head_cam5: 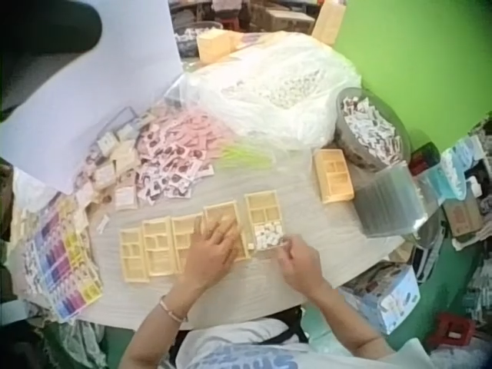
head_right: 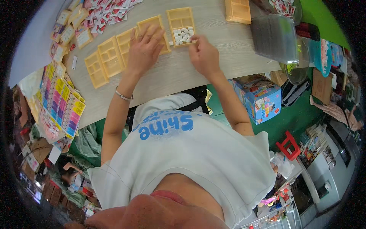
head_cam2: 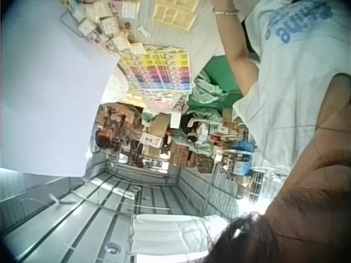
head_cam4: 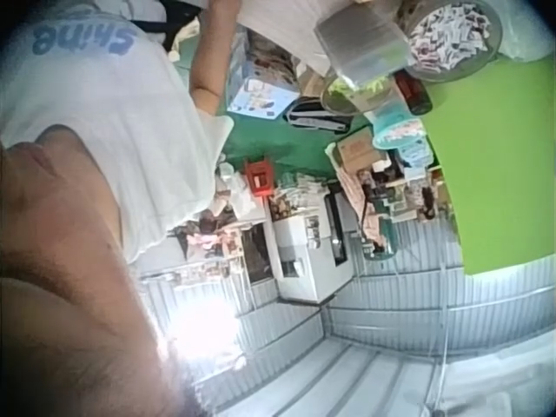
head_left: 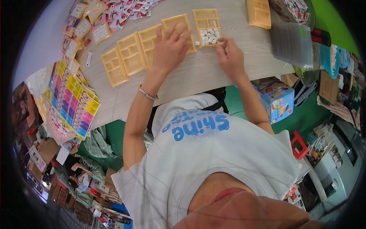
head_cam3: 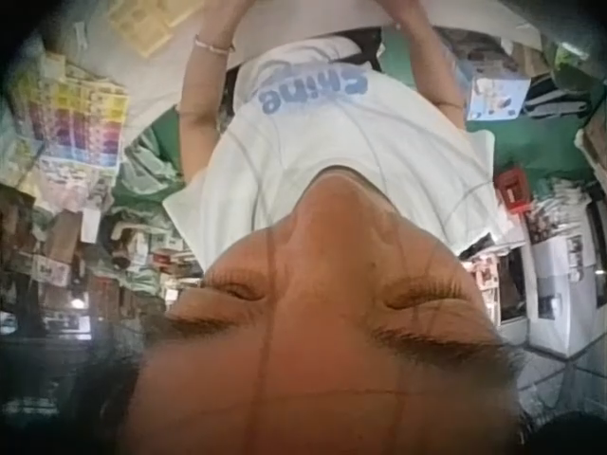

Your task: Placing small white parts into yellow plastic trays and applying labels on top.

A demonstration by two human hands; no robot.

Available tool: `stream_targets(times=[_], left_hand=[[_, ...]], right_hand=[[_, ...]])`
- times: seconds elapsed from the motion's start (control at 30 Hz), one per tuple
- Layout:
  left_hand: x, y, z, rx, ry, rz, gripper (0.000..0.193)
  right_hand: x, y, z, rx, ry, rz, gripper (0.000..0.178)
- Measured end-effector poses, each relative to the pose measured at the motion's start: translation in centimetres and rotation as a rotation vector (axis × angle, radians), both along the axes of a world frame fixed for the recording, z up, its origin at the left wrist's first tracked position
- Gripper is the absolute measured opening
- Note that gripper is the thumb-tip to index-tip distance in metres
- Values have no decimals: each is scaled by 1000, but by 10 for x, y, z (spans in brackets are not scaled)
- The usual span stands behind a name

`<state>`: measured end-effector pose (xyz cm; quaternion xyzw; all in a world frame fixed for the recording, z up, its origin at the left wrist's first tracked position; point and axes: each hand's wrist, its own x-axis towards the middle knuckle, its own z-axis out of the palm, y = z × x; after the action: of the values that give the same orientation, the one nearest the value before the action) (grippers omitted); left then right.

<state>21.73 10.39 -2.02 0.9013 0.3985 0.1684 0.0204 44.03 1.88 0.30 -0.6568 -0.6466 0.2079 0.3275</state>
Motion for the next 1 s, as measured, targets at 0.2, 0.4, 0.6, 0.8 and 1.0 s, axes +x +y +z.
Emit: stream_targets(times=[0.2, 0.4, 0.6, 0.8, 1.0], left_hand=[[45, 2, 16, -171, -190, 27, 47], [49, 8, 4, -122, -187, 35, 47], [51, 15, -4, -202, -203, 44, 45], [45, 31, 12, -263, -113, -21, 52], [45, 45, 13, -158, 1, -164, 53]], right_hand=[[36, 10, -2, -248, 383, 55, 16], [52, 8, 7, -524, 901, -19, 21], [43, 1, 6, -549, 1149, -82, 27], [44, 0, -6, -450, 1037, -126, 27], [44, 0, -3, -475, 1201, -197, 27]])
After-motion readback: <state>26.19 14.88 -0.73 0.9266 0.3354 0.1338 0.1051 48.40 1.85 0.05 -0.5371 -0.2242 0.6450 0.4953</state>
